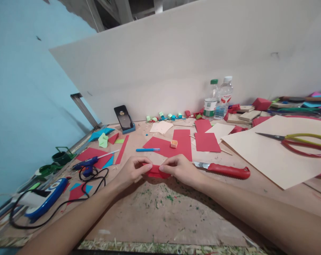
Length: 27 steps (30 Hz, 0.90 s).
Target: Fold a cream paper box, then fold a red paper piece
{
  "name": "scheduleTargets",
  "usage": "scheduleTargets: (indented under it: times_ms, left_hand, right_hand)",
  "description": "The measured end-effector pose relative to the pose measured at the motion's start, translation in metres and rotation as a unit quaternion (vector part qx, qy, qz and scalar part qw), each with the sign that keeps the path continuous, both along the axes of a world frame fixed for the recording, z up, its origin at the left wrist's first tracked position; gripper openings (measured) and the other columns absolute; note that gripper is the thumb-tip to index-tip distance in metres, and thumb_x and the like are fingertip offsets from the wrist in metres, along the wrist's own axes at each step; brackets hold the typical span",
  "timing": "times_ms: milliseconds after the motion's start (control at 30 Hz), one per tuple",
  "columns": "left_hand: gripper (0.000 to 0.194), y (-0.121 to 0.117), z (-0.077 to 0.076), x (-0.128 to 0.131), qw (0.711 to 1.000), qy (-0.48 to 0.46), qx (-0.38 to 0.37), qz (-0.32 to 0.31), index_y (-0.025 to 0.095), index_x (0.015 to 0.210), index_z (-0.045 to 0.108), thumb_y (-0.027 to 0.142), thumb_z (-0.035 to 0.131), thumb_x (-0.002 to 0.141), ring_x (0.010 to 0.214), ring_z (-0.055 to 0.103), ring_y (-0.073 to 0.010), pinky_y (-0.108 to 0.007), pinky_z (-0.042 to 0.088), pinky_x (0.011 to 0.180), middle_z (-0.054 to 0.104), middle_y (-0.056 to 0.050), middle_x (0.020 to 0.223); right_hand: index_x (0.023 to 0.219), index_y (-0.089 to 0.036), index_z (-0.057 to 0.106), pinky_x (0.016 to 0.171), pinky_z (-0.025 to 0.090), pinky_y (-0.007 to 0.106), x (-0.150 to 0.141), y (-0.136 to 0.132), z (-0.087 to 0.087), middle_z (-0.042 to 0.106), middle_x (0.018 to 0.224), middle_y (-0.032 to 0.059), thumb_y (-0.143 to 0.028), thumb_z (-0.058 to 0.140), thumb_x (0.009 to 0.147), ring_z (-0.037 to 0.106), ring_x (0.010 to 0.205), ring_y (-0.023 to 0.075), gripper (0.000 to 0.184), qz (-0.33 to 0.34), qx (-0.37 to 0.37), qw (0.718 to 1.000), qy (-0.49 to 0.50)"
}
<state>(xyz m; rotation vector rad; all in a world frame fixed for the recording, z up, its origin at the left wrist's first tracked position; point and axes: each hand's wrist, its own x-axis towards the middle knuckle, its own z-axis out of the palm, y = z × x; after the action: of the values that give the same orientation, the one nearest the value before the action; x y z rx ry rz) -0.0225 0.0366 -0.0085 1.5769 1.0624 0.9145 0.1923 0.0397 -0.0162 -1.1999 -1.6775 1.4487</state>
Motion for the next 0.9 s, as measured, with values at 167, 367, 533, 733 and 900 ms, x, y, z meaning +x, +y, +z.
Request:
scheduleTargets:
  times_ms: [167, 367, 533, 733, 900]
  left_hand:
    - [0.026, -0.001, -0.004, 0.002, 1.0, 0.003, -0.008, -0.006, 0.012, 0.071, 0.075, 0.037, 0.075, 0.079, 0.063, 0.054, -0.0137, -0.024, 0.042, 0.06, 0.067, -0.004, 0.069]
    - [0.029, 0.006, -0.008, -0.004, 0.999, -0.024, -0.02, 0.019, 0.012, 0.069, 0.072, 0.038, 0.078, 0.077, 0.063, 0.053, -0.013, -0.023, 0.041, 0.059, 0.065, -0.003, 0.067]
    - [0.033, 0.008, -0.008, -0.008, 0.997, -0.054, -0.04, 0.045, 0.013, 0.071, 0.072, 0.044, 0.079, 0.077, 0.065, 0.056, -0.0143, -0.024, 0.044, 0.06, 0.067, -0.004, 0.069]
    - [0.032, 0.012, -0.002, -0.009, 0.995, -0.068, -0.04, 0.067, 0.012, 0.066, 0.075, 0.043, 0.085, 0.067, 0.063, 0.056, -0.0143, -0.024, 0.045, 0.062, 0.068, -0.005, 0.067]
    - [0.034, 0.015, -0.004, -0.014, 0.993, -0.068, -0.046, 0.079, 0.012, 0.069, 0.076, 0.046, 0.081, 0.07, 0.062, 0.057, -0.0155, -0.026, 0.045, 0.062, 0.068, -0.006, 0.065]
  right_hand:
    - [0.063, -0.016, 0.07, 0.06, 0.037, 0.029, 0.0, -0.001, -0.001, 0.061, 0.059, 0.0004, -0.047, 0.072, 0.076, 0.05, 0.06, 0.0144, 0.034, 0.006, -0.001, 1.0, -0.001]
    - [0.063, -0.016, 0.07, 0.058, 0.039, 0.028, 0.002, 0.002, 0.001, 0.063, 0.059, 0.0004, -0.05, 0.077, 0.073, 0.052, 0.058, 0.0137, 0.036, -0.007, -0.012, 1.0, 0.014]
    - [0.067, -0.017, 0.072, 0.064, 0.05, 0.03, 0.001, 0.001, 0.003, 0.068, 0.064, 0.0029, -0.057, 0.08, 0.071, 0.063, 0.063, 0.0182, 0.041, -0.018, -0.039, 0.998, 0.041]
    - [0.071, -0.016, 0.072, 0.068, 0.056, 0.032, 0.001, 0.0, 0.004, 0.073, 0.067, 0.0057, -0.063, 0.083, 0.068, 0.073, 0.067, 0.0214, 0.048, -0.022, -0.071, 0.995, 0.06]
    - [0.078, -0.015, 0.074, 0.064, 0.056, 0.028, 0.003, 0.002, 0.001, 0.075, 0.067, 0.0073, -0.065, 0.082, 0.071, 0.076, 0.066, 0.0205, 0.052, -0.025, -0.085, 0.994, 0.065]
